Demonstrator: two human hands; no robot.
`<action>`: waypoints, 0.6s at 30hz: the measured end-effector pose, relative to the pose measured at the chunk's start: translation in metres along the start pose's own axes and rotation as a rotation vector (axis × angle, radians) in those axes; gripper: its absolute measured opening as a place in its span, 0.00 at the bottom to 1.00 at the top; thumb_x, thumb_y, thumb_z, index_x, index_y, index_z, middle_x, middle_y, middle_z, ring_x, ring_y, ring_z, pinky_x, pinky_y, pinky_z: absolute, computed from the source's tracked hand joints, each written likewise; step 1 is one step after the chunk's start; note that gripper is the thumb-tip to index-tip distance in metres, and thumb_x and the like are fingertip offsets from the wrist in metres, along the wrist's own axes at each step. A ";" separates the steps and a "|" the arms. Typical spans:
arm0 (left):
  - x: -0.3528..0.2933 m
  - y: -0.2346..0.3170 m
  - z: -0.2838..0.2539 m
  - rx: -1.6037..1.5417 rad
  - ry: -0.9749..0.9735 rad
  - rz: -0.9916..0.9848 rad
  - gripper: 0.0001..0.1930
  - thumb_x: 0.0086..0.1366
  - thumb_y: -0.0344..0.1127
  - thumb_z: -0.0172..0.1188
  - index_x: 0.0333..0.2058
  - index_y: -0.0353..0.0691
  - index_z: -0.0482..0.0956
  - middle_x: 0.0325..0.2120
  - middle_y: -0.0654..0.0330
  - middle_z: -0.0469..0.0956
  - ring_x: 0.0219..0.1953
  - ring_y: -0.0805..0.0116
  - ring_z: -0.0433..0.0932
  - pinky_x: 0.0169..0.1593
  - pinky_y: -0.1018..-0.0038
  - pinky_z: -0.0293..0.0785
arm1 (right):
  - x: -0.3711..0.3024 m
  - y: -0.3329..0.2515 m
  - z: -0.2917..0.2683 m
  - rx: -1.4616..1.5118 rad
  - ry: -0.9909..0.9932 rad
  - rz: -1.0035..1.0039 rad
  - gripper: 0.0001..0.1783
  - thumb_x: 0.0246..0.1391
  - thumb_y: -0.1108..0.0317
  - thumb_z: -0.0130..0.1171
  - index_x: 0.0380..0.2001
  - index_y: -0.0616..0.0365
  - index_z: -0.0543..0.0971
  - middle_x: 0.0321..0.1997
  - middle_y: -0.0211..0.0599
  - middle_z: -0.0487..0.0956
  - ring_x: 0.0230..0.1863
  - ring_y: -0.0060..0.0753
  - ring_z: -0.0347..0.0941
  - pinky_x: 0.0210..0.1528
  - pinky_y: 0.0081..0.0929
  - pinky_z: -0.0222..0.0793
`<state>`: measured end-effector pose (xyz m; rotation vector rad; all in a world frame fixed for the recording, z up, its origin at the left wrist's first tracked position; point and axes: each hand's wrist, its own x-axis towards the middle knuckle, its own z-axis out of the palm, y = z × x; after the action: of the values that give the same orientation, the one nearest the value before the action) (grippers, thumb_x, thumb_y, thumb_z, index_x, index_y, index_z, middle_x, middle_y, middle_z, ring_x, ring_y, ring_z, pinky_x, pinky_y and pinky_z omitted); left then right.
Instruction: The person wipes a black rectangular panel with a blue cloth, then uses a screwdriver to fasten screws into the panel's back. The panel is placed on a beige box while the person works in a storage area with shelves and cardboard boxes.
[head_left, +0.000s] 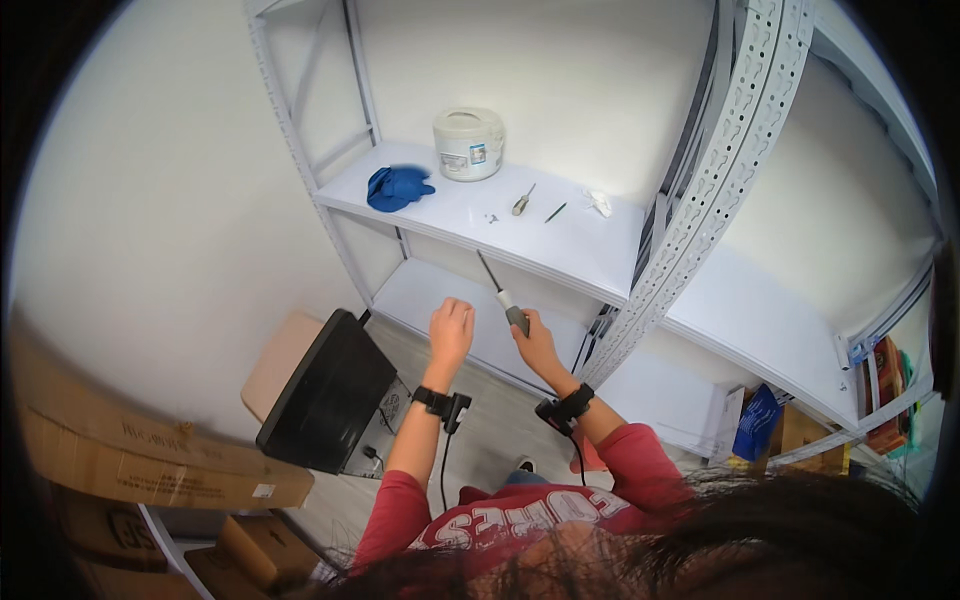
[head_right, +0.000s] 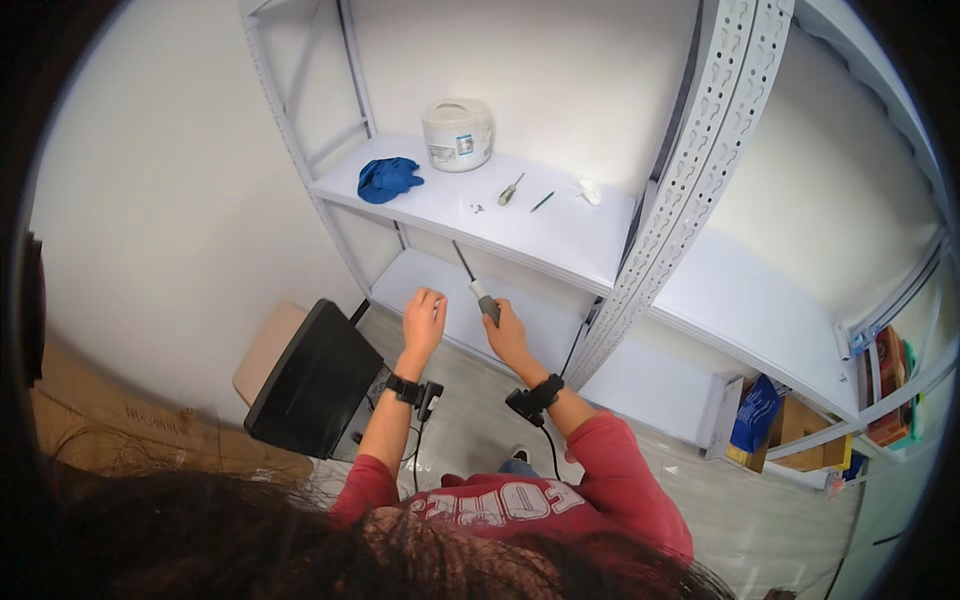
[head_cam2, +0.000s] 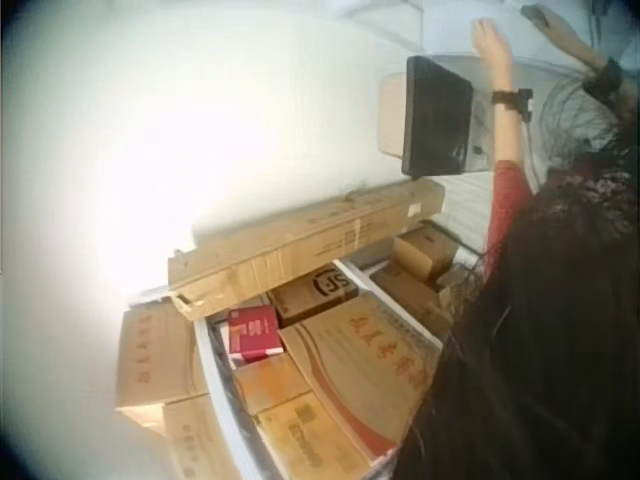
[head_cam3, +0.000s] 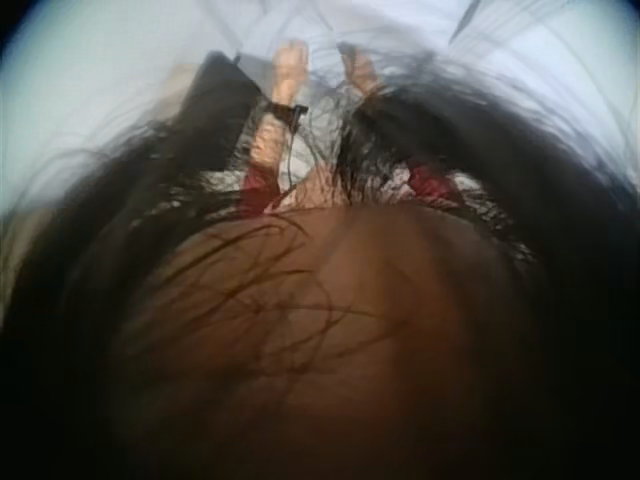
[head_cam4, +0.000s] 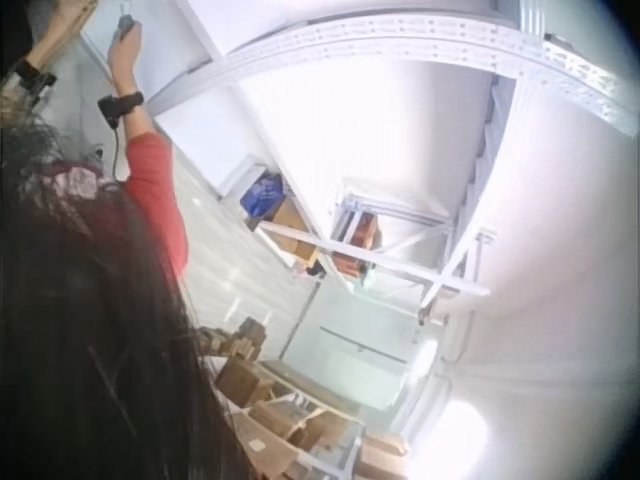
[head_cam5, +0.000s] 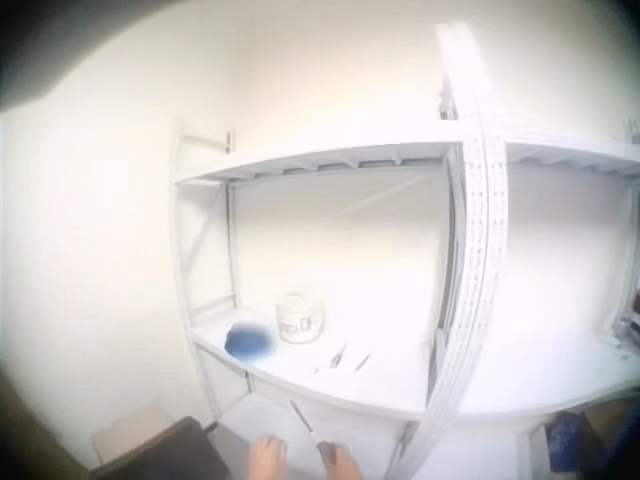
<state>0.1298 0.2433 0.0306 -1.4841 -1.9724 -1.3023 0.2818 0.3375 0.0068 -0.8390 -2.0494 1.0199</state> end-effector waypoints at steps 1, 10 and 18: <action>0.017 0.003 0.019 -0.008 -0.032 -0.001 0.03 0.55 0.30 0.58 0.27 0.38 0.74 0.28 0.56 0.72 0.29 0.52 0.71 0.34 0.61 0.66 | 0.019 0.010 -0.008 0.033 -0.031 0.066 0.20 0.52 0.64 0.56 0.47 0.59 0.67 0.41 0.51 0.75 0.41 0.51 0.73 0.40 0.39 0.67; 0.099 -0.047 0.132 -0.071 -0.130 -0.162 0.03 0.53 0.31 0.60 0.25 0.39 0.75 0.25 0.55 0.74 0.24 0.53 0.72 0.30 0.61 0.67 | 0.134 0.086 -0.038 -0.129 0.102 -0.005 0.25 0.45 0.65 0.62 0.47 0.60 0.70 0.42 0.50 0.76 0.42 0.54 0.72 0.43 0.41 0.67; 0.162 -0.140 0.196 -0.039 -0.214 -0.192 0.04 0.51 0.27 0.59 0.29 0.39 0.78 0.27 0.54 0.74 0.27 0.54 0.76 0.33 0.63 0.71 | 0.215 0.102 -0.026 -0.156 -0.087 0.170 0.24 0.45 0.66 0.61 0.47 0.59 0.71 0.39 0.49 0.78 0.40 0.49 0.74 0.43 0.35 0.68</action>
<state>-0.0109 0.4922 -0.0170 -1.5393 -2.2872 -1.3111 0.2081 0.5649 -0.0046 -1.0823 -2.1822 1.0124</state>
